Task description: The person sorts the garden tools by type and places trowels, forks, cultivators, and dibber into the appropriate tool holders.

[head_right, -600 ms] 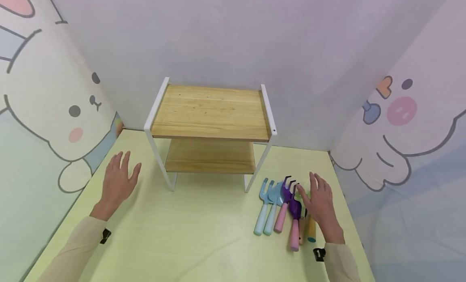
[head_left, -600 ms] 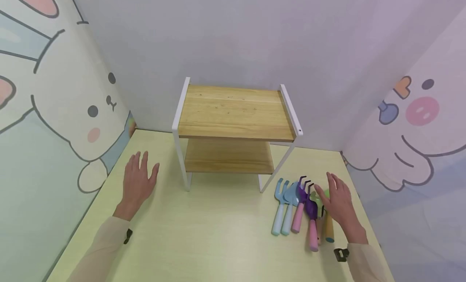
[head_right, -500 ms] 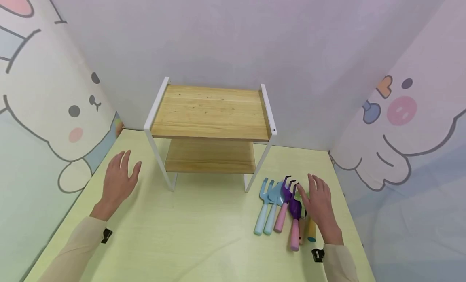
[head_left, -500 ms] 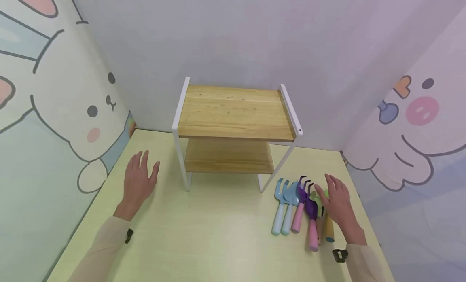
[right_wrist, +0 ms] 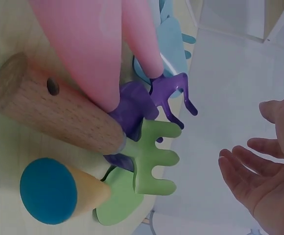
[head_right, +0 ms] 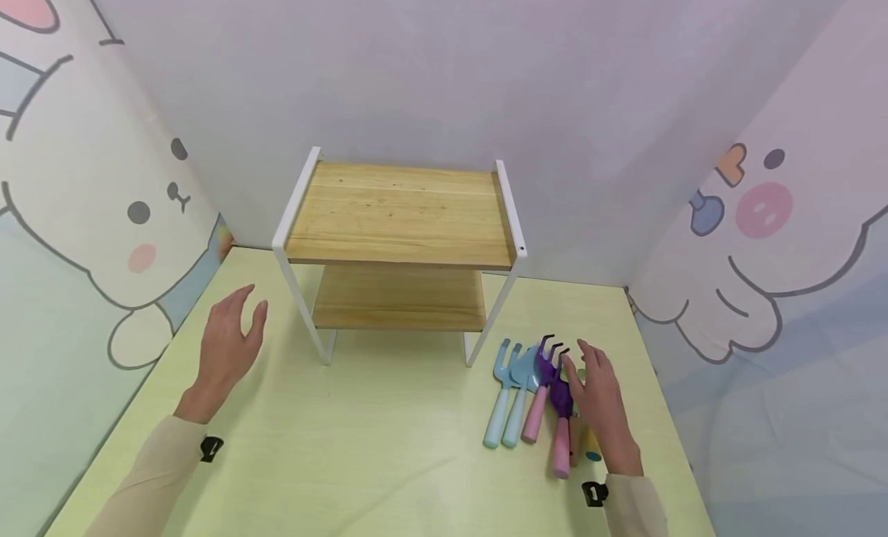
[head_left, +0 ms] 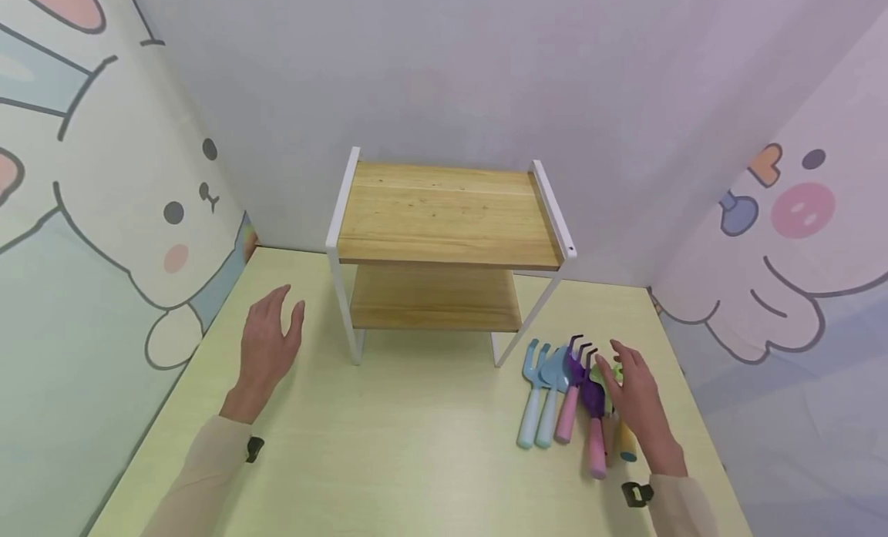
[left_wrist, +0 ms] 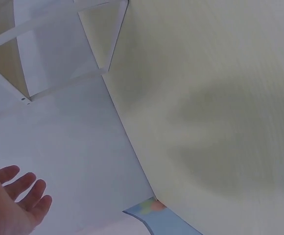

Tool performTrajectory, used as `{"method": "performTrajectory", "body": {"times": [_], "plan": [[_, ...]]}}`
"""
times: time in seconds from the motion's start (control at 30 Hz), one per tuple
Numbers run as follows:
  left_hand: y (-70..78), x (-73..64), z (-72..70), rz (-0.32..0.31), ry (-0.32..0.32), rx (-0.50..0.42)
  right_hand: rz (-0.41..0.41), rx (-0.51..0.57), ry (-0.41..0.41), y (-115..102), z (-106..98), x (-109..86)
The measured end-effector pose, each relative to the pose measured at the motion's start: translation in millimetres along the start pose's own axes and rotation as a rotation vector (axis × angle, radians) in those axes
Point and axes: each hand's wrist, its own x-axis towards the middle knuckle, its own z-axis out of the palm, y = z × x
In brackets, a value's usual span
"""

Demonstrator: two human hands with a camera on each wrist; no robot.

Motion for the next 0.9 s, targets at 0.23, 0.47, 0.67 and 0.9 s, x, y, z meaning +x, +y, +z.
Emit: {"method": "performTrajectory", "body": {"times": [0.23, 0.47, 0.67, 0.9], "plan": [[11.7, 2.6, -2.0, -0.036, 0.012, -0.046, -0.015, 0.041, 0.062, -10, 7, -1.9], [23.6, 4.7, 0.1, -0.057, 0.009, -0.154, 0.010, 0.058, 0.097, -17, 17, -7.5], [36.8, 7.9, 0.0, -0.060, 0.045, -0.233, 0.016, 0.103, 0.091, -21, 24, -12.2], [47.7, 9.7, -1.4, -0.047, 0.113, -0.289, 0.022, 0.165, 0.071, -28, 32, -15.7]]}}
